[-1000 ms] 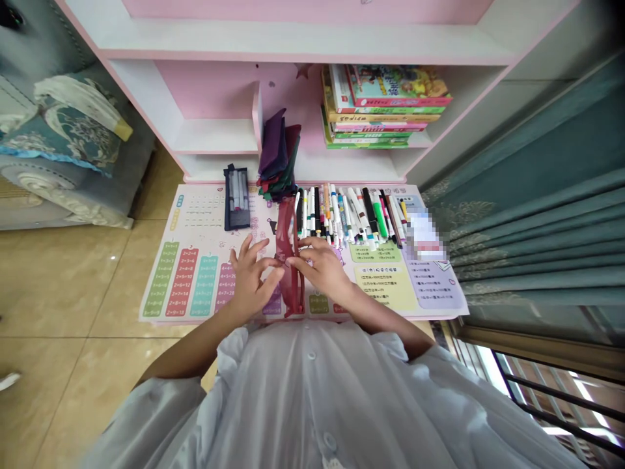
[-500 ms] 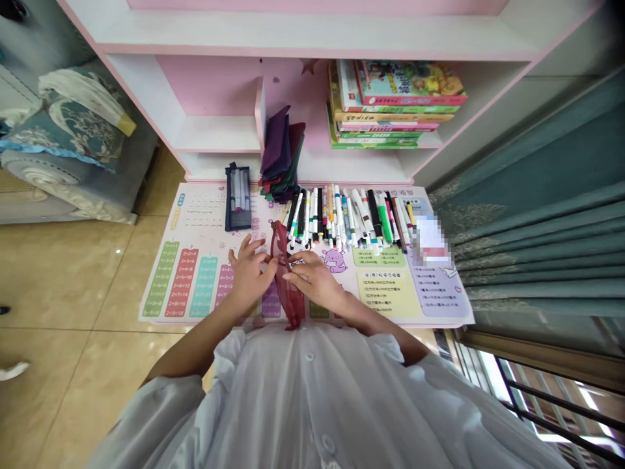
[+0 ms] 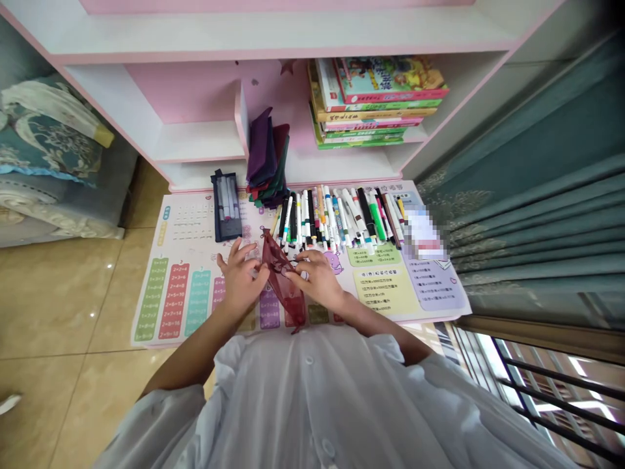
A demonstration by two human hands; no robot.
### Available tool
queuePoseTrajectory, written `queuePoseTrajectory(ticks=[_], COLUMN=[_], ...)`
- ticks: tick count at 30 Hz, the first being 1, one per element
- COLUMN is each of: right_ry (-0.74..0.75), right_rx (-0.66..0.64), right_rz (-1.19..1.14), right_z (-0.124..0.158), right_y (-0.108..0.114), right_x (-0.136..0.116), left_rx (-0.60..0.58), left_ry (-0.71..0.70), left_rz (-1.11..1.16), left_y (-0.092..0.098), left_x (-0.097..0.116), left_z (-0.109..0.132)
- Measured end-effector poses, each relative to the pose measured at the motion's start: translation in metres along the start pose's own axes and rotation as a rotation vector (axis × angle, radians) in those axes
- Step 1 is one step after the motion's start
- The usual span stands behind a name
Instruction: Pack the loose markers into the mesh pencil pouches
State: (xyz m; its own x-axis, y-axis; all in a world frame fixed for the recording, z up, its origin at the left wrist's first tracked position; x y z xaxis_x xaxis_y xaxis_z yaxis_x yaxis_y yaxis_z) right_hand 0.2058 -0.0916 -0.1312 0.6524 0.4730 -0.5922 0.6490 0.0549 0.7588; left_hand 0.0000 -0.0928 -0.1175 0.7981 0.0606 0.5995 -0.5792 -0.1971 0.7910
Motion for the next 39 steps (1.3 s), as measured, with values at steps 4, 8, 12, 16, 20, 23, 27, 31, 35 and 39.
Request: queuePoseTrajectory(ticks=[4, 8, 12, 16, 20, 23, 27, 31, 35, 39], right_ry=[-0.019, -0.102, -0.154, -0.191, -0.24, -0.271, -0.29, -0.267, -0.141, 0.048], right_rx=[0.102, 0.167, 0.087, -0.02, -0.071, -0.129, -0.209, -0.169, 0.018, 0.029], right_rz=[0.051, 0.203, 0.344, 0.452, 0.507, 0.545, 0.587, 0.528, 0.362, 0.189], right_z=[-0.024, -0.07, -0.104, -0.113, -0.115, -0.121, -0.13, -0.122, -0.089, -0.047], right_y=[0.012, 0.019, 0.012, 0.004, 0.006, 0.009, 0.011, 0.017, 0.032, 0.036], right_x=[0.005, 0.015, 0.017, 0.014, 0.009, 0.005, 0.006, 0.005, -0.014, -0.04], left_rx=[0.022, 0.039, 0.046, 0.028, 0.034, 0.029, 0.04, 0.051, 0.045, 0.045], left_ry=[0.015, 0.021, 0.002, -0.003, 0.008, 0.009, 0.0, 0.011, 0.01, -0.003], left_rz=[0.022, 0.063, 0.072, 0.076, 0.099, 0.112, 0.129, 0.129, 0.109, 0.084], left_y=[0.0, -0.001, -0.001, -0.001, -0.002, -0.003, -0.004, -0.004, -0.004, -0.004], left_x=[-0.002, -0.005, -0.006, -0.007, -0.008, -0.008, -0.007, -0.009, -0.009, -0.008], left_z=[0.0, -0.001, 0.0, 0.003, 0.002, 0.001, 0.0, 0.0, -0.001, -0.002])
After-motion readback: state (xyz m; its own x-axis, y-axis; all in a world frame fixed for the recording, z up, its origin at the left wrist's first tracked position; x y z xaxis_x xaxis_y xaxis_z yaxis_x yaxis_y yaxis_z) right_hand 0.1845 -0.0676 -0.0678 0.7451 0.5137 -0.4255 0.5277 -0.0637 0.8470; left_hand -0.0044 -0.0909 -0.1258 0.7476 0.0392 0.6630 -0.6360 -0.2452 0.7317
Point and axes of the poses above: each hand's wrist, its own z-axis away from the middle knuckle, its own y-axis out of the back of the hand, x = y × z, the point moved 1 cm from there along -z, towards the middle knuckle, and after that the axes turned 10 degrees about y, right-handed, at the moved point
